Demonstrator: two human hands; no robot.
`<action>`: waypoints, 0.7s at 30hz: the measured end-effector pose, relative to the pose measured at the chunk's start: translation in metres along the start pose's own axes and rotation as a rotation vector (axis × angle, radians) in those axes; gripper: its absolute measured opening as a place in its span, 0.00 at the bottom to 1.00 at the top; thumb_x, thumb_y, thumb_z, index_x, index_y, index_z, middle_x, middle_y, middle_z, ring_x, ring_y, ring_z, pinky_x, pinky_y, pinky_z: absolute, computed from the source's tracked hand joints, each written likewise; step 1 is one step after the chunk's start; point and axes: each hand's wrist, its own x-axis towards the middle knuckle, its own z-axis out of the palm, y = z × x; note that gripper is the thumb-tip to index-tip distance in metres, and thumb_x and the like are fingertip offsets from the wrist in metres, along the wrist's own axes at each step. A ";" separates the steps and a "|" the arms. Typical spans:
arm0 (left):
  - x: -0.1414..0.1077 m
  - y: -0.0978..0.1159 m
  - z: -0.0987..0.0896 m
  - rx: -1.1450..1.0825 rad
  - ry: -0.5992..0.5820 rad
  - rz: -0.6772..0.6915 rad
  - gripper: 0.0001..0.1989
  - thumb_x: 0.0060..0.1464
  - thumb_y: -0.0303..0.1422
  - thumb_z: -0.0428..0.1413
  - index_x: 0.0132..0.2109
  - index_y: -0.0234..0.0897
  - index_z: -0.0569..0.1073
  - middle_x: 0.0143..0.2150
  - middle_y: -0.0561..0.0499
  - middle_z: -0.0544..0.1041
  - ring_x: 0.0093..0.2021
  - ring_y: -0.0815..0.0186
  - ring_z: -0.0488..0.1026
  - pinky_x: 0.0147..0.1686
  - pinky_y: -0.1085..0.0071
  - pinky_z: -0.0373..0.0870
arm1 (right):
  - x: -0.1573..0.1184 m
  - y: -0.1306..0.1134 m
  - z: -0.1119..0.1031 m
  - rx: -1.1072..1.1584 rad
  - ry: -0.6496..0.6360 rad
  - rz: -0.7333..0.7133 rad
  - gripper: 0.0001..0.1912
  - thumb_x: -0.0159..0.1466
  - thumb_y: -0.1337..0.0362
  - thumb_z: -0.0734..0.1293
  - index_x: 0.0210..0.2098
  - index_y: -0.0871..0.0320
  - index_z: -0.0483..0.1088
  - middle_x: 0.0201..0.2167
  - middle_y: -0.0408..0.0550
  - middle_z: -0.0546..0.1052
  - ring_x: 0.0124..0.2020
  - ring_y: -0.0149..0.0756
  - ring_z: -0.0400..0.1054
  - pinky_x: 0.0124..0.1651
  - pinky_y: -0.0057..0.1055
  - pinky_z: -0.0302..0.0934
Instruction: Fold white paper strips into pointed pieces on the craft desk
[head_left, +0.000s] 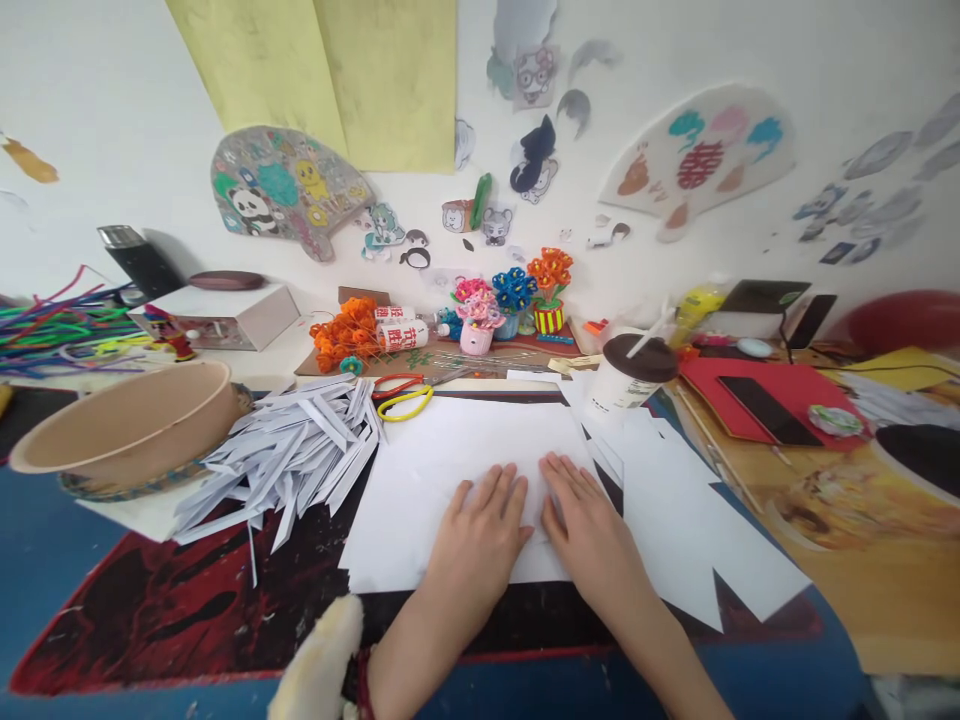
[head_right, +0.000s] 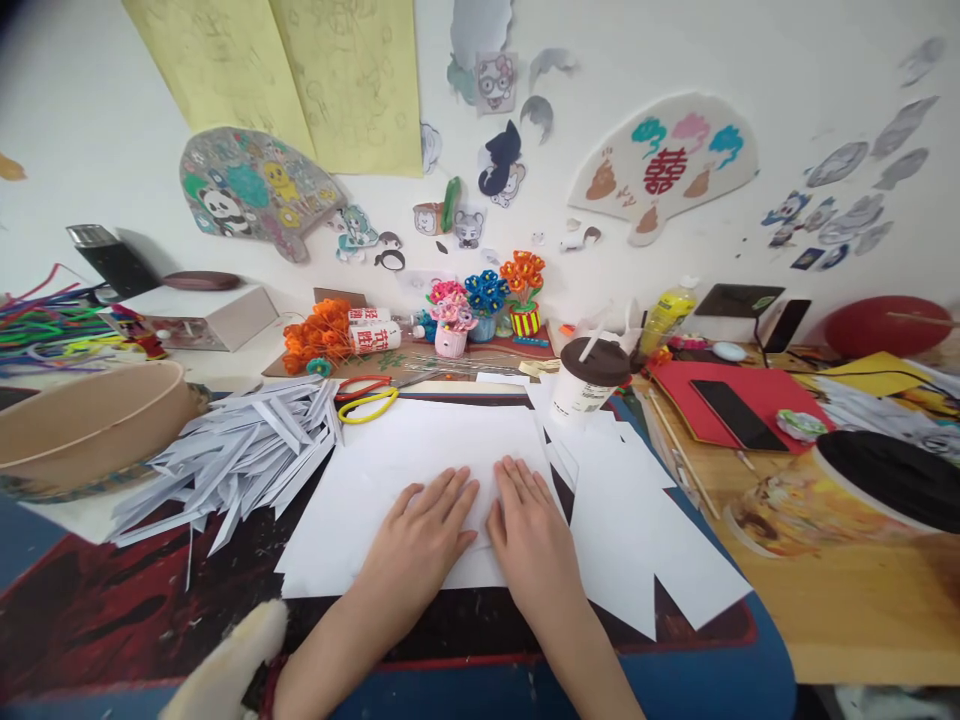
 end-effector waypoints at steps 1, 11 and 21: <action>0.000 -0.002 -0.001 -0.006 -0.014 0.009 0.21 0.66 0.38 0.45 0.62 0.37 0.64 0.65 0.47 0.64 0.64 0.58 0.63 0.55 0.55 0.67 | 0.001 0.000 0.000 -0.002 -0.004 0.001 0.23 0.66 0.69 0.54 0.57 0.70 0.67 0.57 0.62 0.70 0.60 0.48 0.64 0.61 0.49 0.60; -0.009 -0.037 -0.021 -0.106 -0.167 0.158 0.26 0.63 0.39 0.51 0.65 0.43 0.59 0.68 0.49 0.58 0.67 0.60 0.59 0.62 0.57 0.59 | 0.003 0.000 -0.003 -0.050 -0.018 -0.013 0.23 0.66 0.68 0.54 0.57 0.70 0.67 0.57 0.61 0.71 0.60 0.47 0.65 0.61 0.47 0.61; -0.051 -0.093 -0.045 -0.090 -0.228 0.150 0.29 0.62 0.44 0.51 0.68 0.49 0.54 0.70 0.50 0.55 0.69 0.58 0.51 0.65 0.56 0.49 | 0.001 0.001 -0.002 -0.018 0.007 -0.007 0.23 0.66 0.69 0.55 0.57 0.67 0.67 0.57 0.60 0.71 0.59 0.46 0.65 0.62 0.48 0.60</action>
